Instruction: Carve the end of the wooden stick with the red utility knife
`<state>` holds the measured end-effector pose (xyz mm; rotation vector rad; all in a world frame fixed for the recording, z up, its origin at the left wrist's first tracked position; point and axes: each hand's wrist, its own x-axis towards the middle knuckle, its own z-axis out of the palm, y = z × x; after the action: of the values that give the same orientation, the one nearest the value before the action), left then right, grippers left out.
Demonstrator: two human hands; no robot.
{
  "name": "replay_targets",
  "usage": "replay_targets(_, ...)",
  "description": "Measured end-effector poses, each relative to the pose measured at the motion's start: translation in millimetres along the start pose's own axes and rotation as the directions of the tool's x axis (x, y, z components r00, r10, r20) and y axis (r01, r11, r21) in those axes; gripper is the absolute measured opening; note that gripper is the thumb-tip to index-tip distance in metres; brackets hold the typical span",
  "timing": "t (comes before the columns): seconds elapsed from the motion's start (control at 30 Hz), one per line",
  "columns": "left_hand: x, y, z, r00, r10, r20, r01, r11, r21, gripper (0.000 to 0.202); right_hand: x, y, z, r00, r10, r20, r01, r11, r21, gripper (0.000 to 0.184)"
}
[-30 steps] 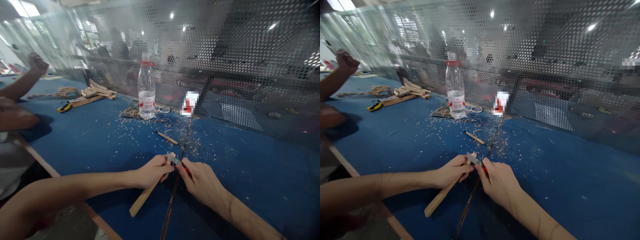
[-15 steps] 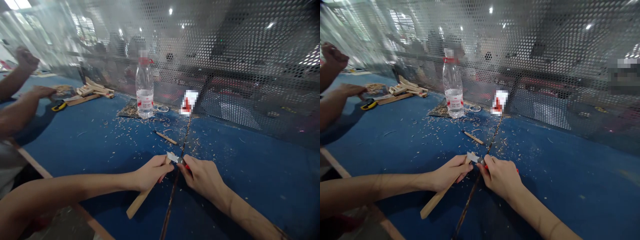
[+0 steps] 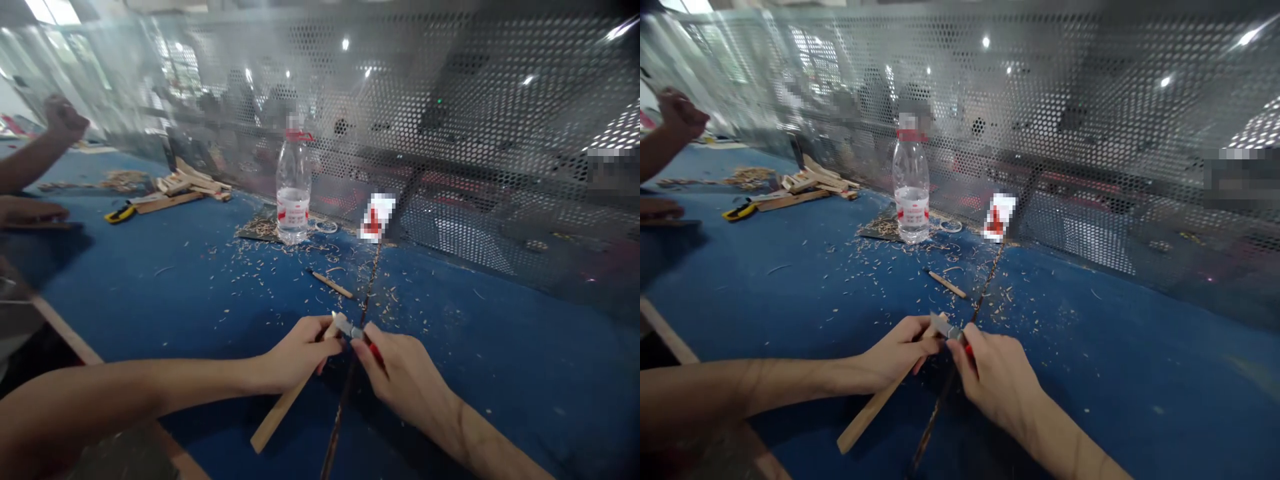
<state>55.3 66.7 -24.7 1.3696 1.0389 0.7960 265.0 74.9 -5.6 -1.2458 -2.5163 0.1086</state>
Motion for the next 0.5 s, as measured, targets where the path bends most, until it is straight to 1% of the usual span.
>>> replay_targets(0.07,1.3,-2.3,-0.2,1.0,0.001,0.013,-0.001,1.0,-0.007,0.014,-2.2,-10.7,3.5,1.0,-0.019,0.008,0.019,1.0,0.009,0.041)
replay_targets(0.13,1.2,-1.9,-0.5,1.0,0.0,0.019,0.001,1.0,-0.004,0.014,-2.1,-13.6,4.6,1.0,-0.019,0.009,0.019,1.0,0.014,0.043)
replay_targets(0.27,0.2,2.8,-0.5,1.0,-0.013,0.025,0.014,1.0,-0.004,0.012,-0.9,-8.6,2.9,1.0,-0.016,0.003,0.016,1.0,0.023,0.045)
replay_targets(0.37,0.5,5.2,-0.2,0.999,-0.027,0.033,0.027,1.0,0.0,0.013,-0.6,-4.9,2.9,1.0,-0.001,-0.008,0.001,1.0,-0.011,0.043)
replay_targets(0.5,1.3,6.3,-0.3,0.998,-0.046,0.039,0.045,0.999,0.022,0.016,-0.6,-2.3,6.7,0.999,0.015,0.034,-0.013,0.998,-0.066,0.038)
